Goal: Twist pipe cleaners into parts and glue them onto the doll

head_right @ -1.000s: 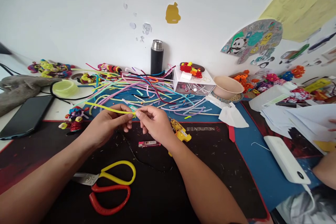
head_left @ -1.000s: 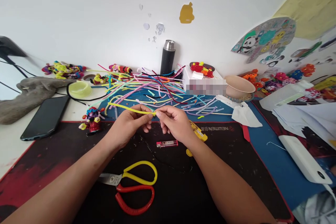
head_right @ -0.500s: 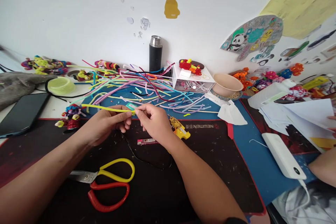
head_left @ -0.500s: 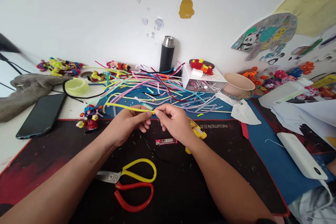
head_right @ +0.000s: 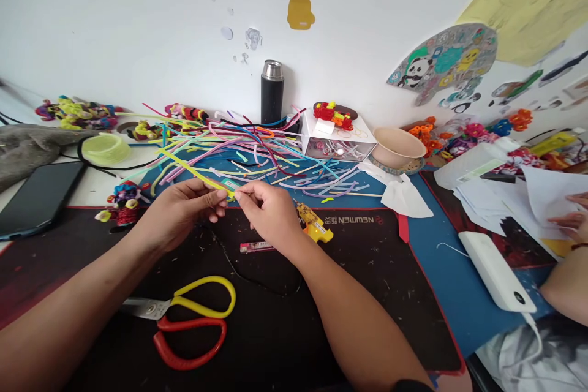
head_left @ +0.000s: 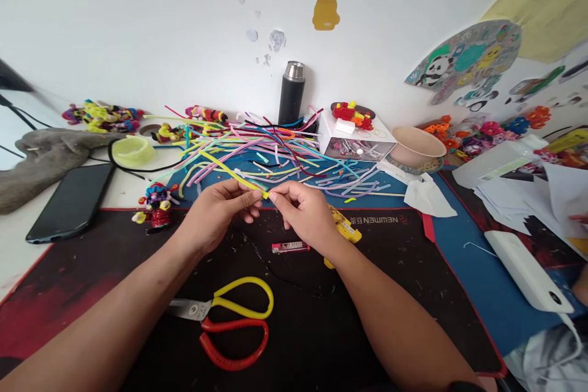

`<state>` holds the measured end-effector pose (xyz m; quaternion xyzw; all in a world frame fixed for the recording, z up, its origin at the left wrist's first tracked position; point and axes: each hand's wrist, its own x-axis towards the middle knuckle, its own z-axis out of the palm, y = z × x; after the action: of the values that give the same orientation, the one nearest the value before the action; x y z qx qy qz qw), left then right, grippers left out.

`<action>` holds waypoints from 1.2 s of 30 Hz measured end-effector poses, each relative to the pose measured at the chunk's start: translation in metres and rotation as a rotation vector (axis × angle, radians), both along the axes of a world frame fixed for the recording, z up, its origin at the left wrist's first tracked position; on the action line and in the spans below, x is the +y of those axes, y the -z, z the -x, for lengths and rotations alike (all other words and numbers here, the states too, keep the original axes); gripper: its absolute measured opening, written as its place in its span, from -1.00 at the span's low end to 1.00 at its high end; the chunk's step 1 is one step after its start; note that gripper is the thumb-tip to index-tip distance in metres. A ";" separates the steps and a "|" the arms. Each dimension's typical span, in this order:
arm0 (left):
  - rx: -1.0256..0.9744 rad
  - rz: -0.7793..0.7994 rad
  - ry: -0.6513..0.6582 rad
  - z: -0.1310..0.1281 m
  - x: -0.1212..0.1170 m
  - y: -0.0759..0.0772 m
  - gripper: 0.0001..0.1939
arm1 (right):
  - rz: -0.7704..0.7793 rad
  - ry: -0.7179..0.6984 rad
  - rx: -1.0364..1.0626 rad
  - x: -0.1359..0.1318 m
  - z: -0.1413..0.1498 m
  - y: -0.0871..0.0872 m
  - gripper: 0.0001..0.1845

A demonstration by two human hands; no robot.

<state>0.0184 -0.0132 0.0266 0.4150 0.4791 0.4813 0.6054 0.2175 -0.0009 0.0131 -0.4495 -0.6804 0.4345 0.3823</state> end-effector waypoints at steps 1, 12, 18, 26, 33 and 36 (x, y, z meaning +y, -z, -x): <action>-0.014 0.000 -0.003 0.000 0.000 -0.001 -0.55 | -0.001 -0.002 0.001 0.000 0.000 0.000 -0.82; 0.021 -0.004 0.082 0.011 0.004 -0.003 -0.62 | 0.056 -0.053 0.190 0.002 -0.001 -0.004 -0.72; 0.178 0.114 0.356 0.016 0.002 -0.010 -0.61 | -0.105 -0.041 0.083 0.001 -0.006 -0.004 -0.69; 0.300 0.089 0.535 0.016 0.001 -0.006 -0.65 | -0.402 -0.184 -0.319 -0.003 -0.005 0.000 -0.57; 0.070 -0.049 0.097 0.016 0.004 -0.007 -0.61 | -0.181 -0.046 0.014 -0.003 -0.003 -0.006 -0.63; -0.059 -0.030 -0.032 0.011 0.003 -0.010 -0.58 | -0.043 -0.062 0.155 -0.002 -0.001 -0.006 -0.64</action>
<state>0.0076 -0.0103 0.0362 0.4018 0.4602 0.5103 0.6052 0.2188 -0.0032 0.0189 -0.3851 -0.6716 0.4649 0.4295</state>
